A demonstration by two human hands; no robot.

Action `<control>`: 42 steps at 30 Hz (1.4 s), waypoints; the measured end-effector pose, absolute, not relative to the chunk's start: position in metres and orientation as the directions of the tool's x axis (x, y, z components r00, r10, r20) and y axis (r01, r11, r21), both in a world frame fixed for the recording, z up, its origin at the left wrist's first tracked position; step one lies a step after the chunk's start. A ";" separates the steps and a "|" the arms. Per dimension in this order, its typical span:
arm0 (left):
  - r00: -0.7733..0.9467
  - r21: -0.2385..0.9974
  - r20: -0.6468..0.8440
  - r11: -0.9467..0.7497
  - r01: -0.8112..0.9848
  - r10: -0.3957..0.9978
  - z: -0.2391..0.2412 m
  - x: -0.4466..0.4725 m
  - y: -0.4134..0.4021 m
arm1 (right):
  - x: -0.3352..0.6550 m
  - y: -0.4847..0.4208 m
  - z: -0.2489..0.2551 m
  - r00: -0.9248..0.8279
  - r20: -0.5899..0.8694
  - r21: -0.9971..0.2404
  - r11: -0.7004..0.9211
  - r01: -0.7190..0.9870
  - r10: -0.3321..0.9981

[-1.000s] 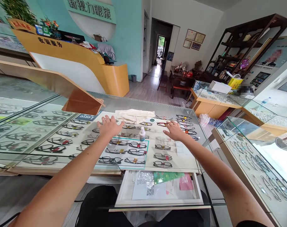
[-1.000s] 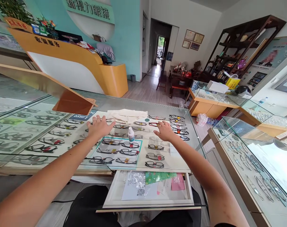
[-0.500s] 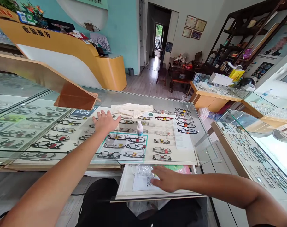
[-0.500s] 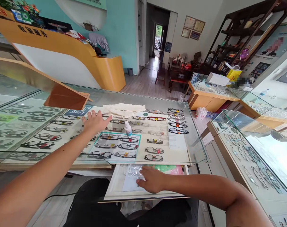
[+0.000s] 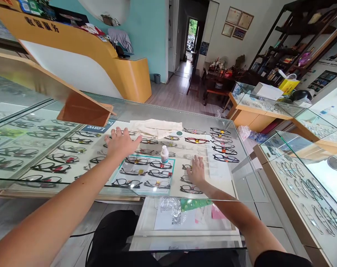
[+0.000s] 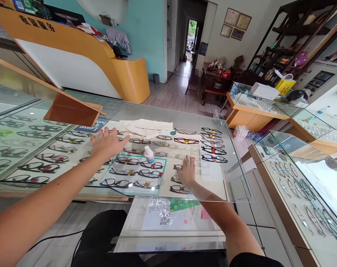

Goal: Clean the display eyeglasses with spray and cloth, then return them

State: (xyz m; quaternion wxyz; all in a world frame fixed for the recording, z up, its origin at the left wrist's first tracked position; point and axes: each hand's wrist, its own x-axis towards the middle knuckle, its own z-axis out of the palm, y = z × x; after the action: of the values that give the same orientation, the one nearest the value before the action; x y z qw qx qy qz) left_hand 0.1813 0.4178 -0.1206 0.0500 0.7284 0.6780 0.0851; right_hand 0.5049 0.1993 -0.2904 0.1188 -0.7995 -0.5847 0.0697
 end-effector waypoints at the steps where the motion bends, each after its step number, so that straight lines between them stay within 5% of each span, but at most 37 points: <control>1: 0.062 0.189 0.056 -0.072 0.979 0.997 -0.120 0.181 0.418 | 0.504 0.205 -0.294 0.309 0.018 -0.271 -0.293 0.917 0.951; 12: 0.047 0.165 0.055 -0.056 0.985 0.997 -0.122 0.183 0.419 | 0.493 0.216 -0.267 0.302 0.033 -0.256 -0.284 0.924 0.953; 18: 0.061 0.160 0.056 -0.069 0.985 0.997 -0.119 0.183 0.419 | 0.448 0.151 -0.225 0.118 -0.043 -0.287 -0.125 0.950 0.992; 28: 0.080 0.194 0.077 -0.094 0.976 0.994 -0.124 0.180 0.421 | 0.429 0.015 -0.063 -0.386 -0.432 -0.631 0.033 0.775 0.815; 31: 0.082 0.203 0.073 -0.095 0.974 0.994 -0.125 0.179 0.423 | 0.429 -0.007 -0.014 -0.425 -0.405 -0.667 0.056 0.743 0.810; 36: 0.080 0.191 0.068 -0.091 0.977 0.995 -0.127 0.179 0.423 | 0.445 0.024 0.021 -0.238 -0.065 -0.467 0.181 0.866 0.969; 42: 0.077 0.186 0.069 -0.088 0.979 0.995 -0.125 0.179 0.423 | 0.489 0.143 -0.021 -0.033 0.033 -0.187 0.039 0.982 0.999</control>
State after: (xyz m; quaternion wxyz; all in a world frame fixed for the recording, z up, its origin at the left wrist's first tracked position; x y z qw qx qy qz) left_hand 0.1786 0.4225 -0.1247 0.0454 0.7323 0.6736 0.0885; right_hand 0.4891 0.1431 -0.0208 0.0771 -0.6910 -0.7166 0.0562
